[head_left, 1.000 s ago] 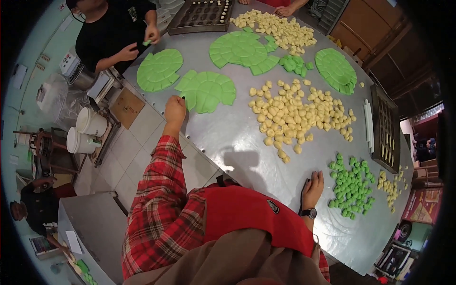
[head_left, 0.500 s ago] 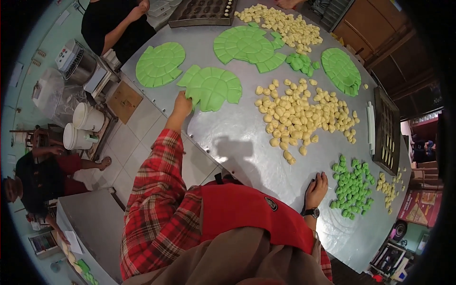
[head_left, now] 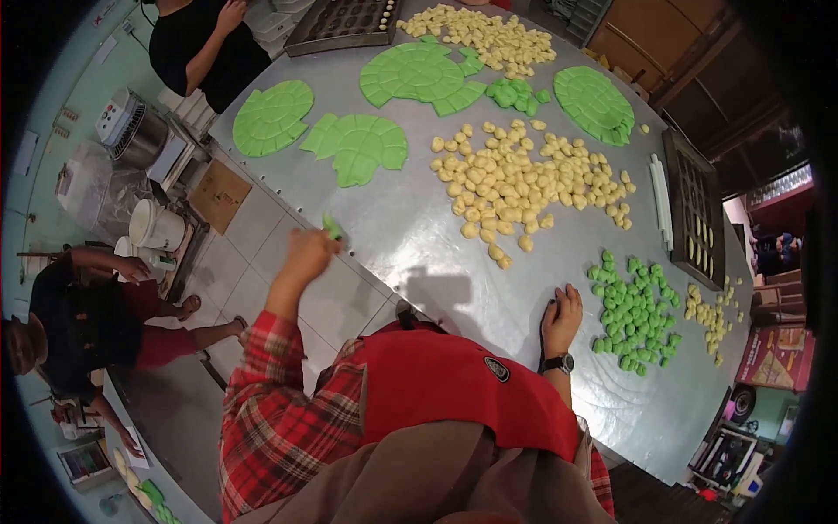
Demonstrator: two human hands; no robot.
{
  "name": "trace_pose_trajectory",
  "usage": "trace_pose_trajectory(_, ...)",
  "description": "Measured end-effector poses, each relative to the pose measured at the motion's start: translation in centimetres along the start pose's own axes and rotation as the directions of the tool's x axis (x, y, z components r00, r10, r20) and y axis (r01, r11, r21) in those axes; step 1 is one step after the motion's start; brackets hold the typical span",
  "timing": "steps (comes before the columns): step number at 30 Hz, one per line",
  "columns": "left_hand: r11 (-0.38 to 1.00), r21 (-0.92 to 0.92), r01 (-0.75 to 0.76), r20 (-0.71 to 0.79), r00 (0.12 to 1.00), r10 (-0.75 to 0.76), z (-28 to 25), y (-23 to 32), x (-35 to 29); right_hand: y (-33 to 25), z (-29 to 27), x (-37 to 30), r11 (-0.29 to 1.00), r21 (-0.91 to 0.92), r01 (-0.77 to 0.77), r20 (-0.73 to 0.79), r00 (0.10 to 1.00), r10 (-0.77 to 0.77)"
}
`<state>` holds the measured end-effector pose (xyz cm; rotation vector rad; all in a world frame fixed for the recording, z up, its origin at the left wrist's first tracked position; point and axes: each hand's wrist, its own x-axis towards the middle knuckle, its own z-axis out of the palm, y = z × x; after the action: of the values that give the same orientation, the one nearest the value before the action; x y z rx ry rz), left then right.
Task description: Shaping dough pieces and arranging them on the table and onto baking trays in a food production environment.
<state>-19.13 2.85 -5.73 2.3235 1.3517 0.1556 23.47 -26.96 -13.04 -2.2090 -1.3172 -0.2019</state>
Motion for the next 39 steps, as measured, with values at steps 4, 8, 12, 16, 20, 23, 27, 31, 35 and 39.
trace_pose_trajectory(4,0.622,-0.742,0.249,0.421,0.895,0.144,2.3,13.6,-2.9,-2.7,0.4,-0.6,0.841,0.512,-0.172,0.118,0.985,0.129)
trace_pose_trajectory(8,0.492,-0.791,0.363,0.589,0.666,0.457,5.5,19.9,-2.7,-9.9,-2.3,0.2,-0.326,0.525,-0.786,0.760,0.605,-0.236)
trace_pose_trajectory(12,0.670,-0.721,0.179,0.605,0.635,0.481,6.4,25.7,-3.4,-8.7,-6.1,1.3,-0.214,0.742,-0.635,0.590,0.771,-0.242)
trace_pose_trajectory(16,0.590,-0.746,0.309,0.640,0.578,0.506,10.5,28.0,-4.4,-5.7,-8.4,-0.5,0.477,0.821,-0.315,0.431,0.889,-0.154)
trace_pose_trajectory(20,0.594,-0.766,0.248,0.628,0.487,0.607,13.2,30.2,-5.7,-5.0,-13.5,-1.7,0.773,0.623,0.123,0.240,0.910,-0.339)
trace_pose_trajectory(23,0.621,-0.737,0.267,0.657,0.502,0.563,14.6,31.9,-7.0,-3.4,-14.4,-3.9,0.806,0.582,0.107,0.320,0.881,-0.348)
trace_pose_trajectory(27,0.630,-0.776,0.024,0.513,0.606,0.608,17.2,32.7,-9.1,-2.1,-14.7,-6.6,0.899,0.436,0.028,0.379,0.900,-0.213)
trace_pose_trajectory(31,0.593,-0.803,-0.056,0.413,0.665,0.622,18.5,33.5,-10.4,-0.9,-15.3,-8.7,0.870,0.478,-0.122,0.477,0.867,-0.141)
trace_pose_trajectory(35,0.435,-0.882,0.182,0.368,0.843,0.392,19.5,31.6,-8.1,3.0,-16.8,-10.6,0.695,0.546,-0.468,0.593,0.802,0.073)
trace_pose_trajectory(39,0.658,-0.351,-0.666,-0.115,0.728,0.675,19.7,28.9,-8.2,7.3,-13.0,-15.5,0.989,0.134,0.065,0.291,0.951,-0.102)
